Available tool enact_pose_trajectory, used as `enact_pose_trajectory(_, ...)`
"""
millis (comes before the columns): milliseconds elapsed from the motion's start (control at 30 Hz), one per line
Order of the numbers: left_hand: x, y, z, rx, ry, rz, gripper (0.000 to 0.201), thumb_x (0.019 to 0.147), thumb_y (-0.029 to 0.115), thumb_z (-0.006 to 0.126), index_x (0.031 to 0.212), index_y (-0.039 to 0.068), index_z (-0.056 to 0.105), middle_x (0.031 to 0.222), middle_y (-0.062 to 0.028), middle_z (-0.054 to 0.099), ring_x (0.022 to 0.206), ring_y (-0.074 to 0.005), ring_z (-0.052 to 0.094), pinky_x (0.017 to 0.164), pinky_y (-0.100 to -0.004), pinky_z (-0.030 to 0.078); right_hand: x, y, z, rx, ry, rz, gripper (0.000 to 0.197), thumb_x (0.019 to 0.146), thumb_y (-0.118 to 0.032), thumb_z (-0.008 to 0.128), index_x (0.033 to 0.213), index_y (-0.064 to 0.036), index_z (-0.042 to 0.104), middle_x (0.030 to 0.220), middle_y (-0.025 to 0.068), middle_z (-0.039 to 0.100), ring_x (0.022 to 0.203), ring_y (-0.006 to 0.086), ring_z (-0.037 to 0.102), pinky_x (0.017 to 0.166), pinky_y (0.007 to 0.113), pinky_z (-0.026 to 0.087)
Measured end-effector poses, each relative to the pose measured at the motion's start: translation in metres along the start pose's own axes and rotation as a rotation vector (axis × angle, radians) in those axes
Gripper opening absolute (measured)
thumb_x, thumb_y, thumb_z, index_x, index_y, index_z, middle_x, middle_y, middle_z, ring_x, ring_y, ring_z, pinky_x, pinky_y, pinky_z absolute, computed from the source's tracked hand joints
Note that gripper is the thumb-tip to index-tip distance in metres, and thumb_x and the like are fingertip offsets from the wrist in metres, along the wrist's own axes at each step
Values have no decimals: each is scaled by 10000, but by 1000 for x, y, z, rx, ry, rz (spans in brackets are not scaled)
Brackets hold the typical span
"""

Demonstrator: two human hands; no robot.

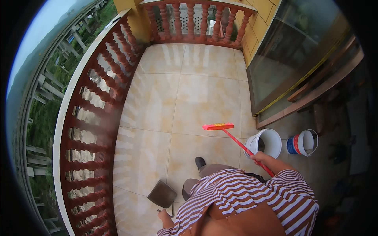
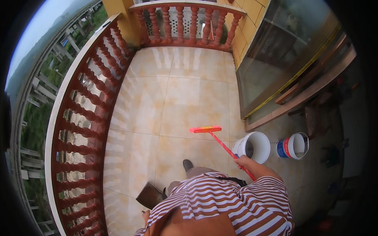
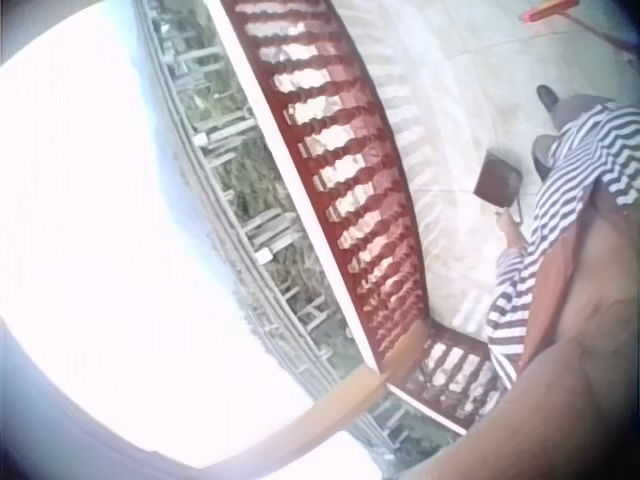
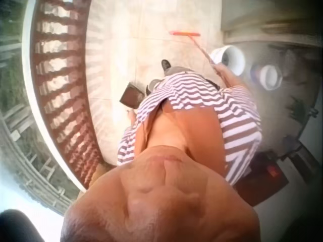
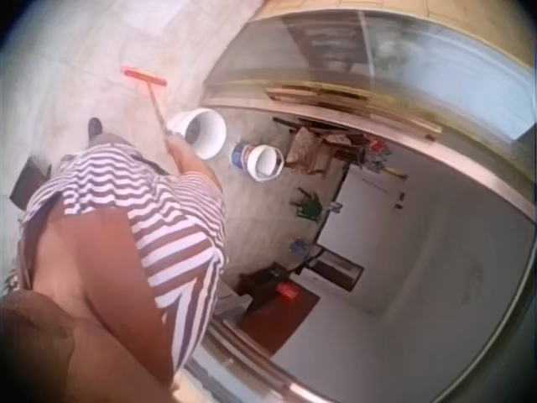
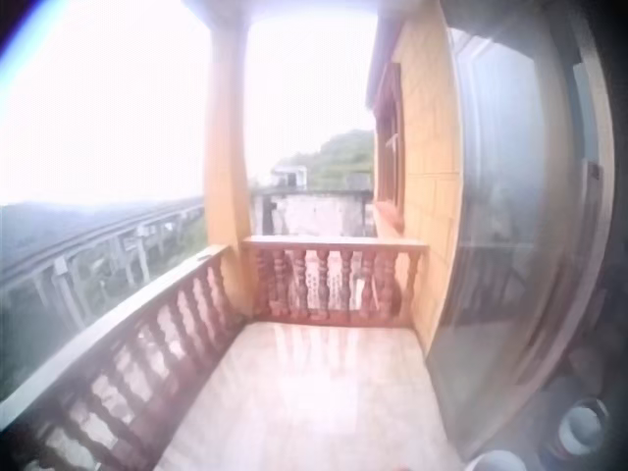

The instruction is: The person sweeps a tiled balcony floor using a red broom and a metal dustpan. They gather debris into the dustpan, empty it into a bucket, and continue sweeping different sections of the floor. The person also moves a metal bowl and a bucket to clear the workspace.

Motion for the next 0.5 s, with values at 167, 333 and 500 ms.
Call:
enact_pose_trajectory(167,46,57,0,268,-224,118,441,707,249,703,963,-100,618,924,-209,653,822,-294,632,771,-388,489,18,-91,-6,2,36,20,278,834,-240,640,689,-17,555,558,75,542,412,167,506,364,327,381)
enact_pose_trajectory(333,110,197,14,510,-128,16,694,662,330,745,1185,-80,542,1184,-266,574,1127,-345,561,942,-417,461,46,-153,-7,88,32,27,296,873,-248,626,678,-38,549,562,59,530,424,162,499,360,310,375)
enact_pose_trajectory(500,44,605,67,-350,-205,836,564,818,166,685,1311,-10,475,1352,-175,483,1248,-262,454,1065,-398,308,60,-205,-1,272,59,17,285,837,-221,646,696,12,562,562,82,551,413,169,515,357,328,387)
Point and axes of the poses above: each hand's wrist, its own x-axis towards the middle knuckle, its own z-axis out of the palm, y = z × x, the point moved 10 cm from there along x, towards the middle knuckle
